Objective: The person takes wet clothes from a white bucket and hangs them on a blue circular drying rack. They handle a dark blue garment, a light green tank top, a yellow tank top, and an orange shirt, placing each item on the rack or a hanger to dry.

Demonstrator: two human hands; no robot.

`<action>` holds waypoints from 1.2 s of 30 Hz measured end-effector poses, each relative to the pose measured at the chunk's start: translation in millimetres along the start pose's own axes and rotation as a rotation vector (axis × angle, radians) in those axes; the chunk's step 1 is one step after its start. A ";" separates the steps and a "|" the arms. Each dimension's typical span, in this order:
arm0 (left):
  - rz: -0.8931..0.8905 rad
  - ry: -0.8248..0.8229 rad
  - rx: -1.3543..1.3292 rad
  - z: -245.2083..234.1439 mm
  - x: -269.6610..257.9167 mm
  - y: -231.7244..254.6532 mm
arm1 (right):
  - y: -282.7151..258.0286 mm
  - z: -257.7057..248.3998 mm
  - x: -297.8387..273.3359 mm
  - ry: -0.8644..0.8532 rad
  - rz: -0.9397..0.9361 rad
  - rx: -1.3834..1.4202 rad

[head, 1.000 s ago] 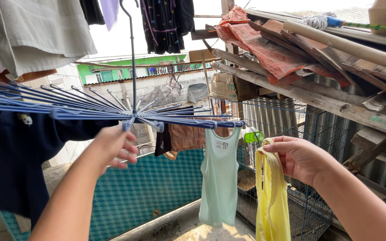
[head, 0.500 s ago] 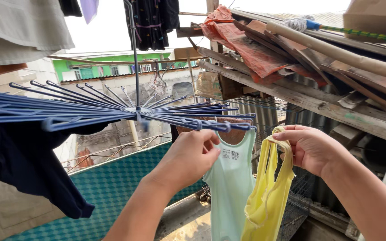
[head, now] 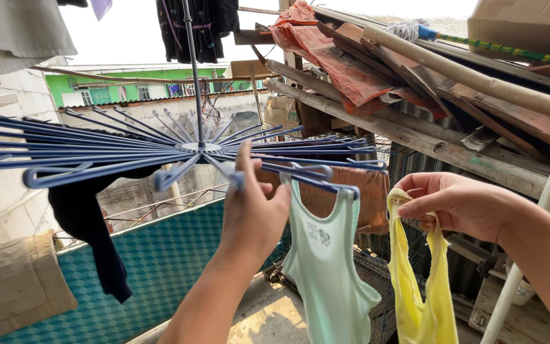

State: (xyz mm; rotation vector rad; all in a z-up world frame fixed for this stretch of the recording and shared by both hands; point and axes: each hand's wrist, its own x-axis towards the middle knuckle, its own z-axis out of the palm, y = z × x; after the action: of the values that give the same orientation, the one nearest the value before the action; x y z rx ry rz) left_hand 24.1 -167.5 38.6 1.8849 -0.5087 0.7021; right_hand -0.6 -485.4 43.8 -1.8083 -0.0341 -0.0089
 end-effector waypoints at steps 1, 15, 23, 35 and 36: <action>0.006 0.078 -0.042 -3.2 -0.6 2.3 | -4.3 0.2 1.3 -0.018 0.016 -0.041; -0.214 -0.034 0.506 -68.5 0.2 -32.0 | -45.4 102.5 74.9 -0.534 -0.094 0.059; -0.439 -0.031 0.515 -130.3 1.8 -85.3 | -60.0 189.0 129.1 -0.714 -0.067 0.007; -0.544 -0.047 0.117 -191.8 0.4 -123.7 | -75.5 260.0 166.3 -0.676 -0.046 -0.145; -0.536 -0.060 0.112 -194.4 -0.2 -119.8 | -81.4 264.0 171.9 -0.677 -0.074 -0.171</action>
State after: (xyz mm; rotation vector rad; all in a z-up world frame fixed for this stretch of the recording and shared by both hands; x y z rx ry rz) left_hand 52.2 58.3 18.7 2.0297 0.0121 0.3224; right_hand 165.7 -206.4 64.9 -1.9042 -0.5952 0.5611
